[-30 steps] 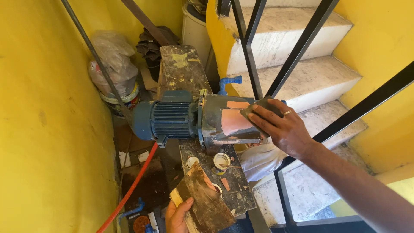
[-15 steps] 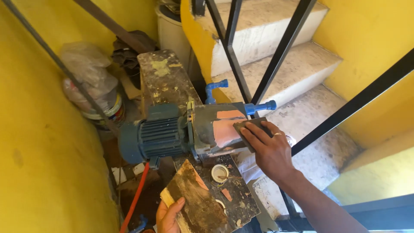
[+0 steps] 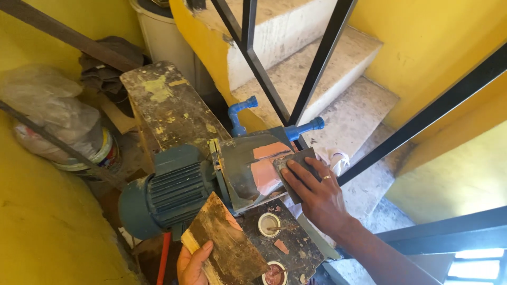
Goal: Sanding the surface of a blue water pump motor unit using a piece of sandpaper.
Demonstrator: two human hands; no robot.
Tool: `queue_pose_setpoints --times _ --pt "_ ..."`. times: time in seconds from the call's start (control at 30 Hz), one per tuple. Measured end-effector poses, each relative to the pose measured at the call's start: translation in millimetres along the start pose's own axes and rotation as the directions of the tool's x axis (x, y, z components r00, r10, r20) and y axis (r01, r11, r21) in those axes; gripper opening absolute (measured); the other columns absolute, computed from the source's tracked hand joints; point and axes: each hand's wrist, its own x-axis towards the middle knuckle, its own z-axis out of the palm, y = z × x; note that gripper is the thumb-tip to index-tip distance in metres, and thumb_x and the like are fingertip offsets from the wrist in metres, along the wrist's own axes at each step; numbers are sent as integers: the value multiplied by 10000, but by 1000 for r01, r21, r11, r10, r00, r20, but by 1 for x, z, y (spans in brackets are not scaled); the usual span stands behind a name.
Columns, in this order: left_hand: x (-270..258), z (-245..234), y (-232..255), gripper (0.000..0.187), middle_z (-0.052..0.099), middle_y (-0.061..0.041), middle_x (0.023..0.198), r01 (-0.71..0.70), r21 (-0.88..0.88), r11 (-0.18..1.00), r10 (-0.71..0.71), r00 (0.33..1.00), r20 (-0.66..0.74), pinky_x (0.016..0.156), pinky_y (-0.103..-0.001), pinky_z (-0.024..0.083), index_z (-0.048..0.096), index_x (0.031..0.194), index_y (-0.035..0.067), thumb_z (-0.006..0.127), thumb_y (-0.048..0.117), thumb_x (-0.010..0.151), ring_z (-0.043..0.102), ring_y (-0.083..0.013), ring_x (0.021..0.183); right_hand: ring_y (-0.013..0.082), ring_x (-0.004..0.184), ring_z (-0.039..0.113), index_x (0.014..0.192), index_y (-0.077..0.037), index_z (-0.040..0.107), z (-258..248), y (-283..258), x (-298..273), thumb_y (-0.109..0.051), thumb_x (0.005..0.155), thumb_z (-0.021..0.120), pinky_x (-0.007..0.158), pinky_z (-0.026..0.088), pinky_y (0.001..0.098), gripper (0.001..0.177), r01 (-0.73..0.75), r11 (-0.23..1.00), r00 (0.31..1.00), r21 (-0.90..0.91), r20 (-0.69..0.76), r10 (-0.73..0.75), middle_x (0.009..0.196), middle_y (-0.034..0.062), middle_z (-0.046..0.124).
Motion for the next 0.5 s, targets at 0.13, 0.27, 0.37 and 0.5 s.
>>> queue_pose_setpoints --times 0.13,0.27,0.37,0.5 --pt "-2 -1 1 582 671 -290 1208 11 31 999 -10 999 -33 889 -529 592 478 1422 -54 505 -12 842 707 -367 1053 378 1264 556 1282 -131 687 7 -1 -16 -6 716 726 1029 514 508 580 -19 1000 1000 8 -15 19 1380 61 631" --pt "1 -14 -7 605 679 -277 1223 20 52 998 -16 998 -66 902 -519 585 478 1430 -41 501 -9 827 709 -364 1067 384 1276 549 1269 -115 701 10 -2 -24 57 688 678 1060 507 507 606 -15 1000 1000 -3 -24 15 1380 81 630" --pt "2 -22 -13 611 678 -278 1227 11 34 999 -11 1000 -5 900 -522 585 469 1429 -41 507 -11 820 709 -369 1069 379 1277 550 1260 -114 707 11 -2 -32 62 684 673 1056 504 508 603 -21 1000 999 -8 -32 21 1371 81 631" --pt "-4 -19 -16 597 679 -285 1226 10 46 999 -7 999 -51 906 -528 588 476 1427 -51 507 -9 832 707 -373 1076 372 1273 554 1250 -112 714 14 2 -44 61 673 675 1039 510 499 604 -29 1000 999 2 -18 29 1360 73 636"
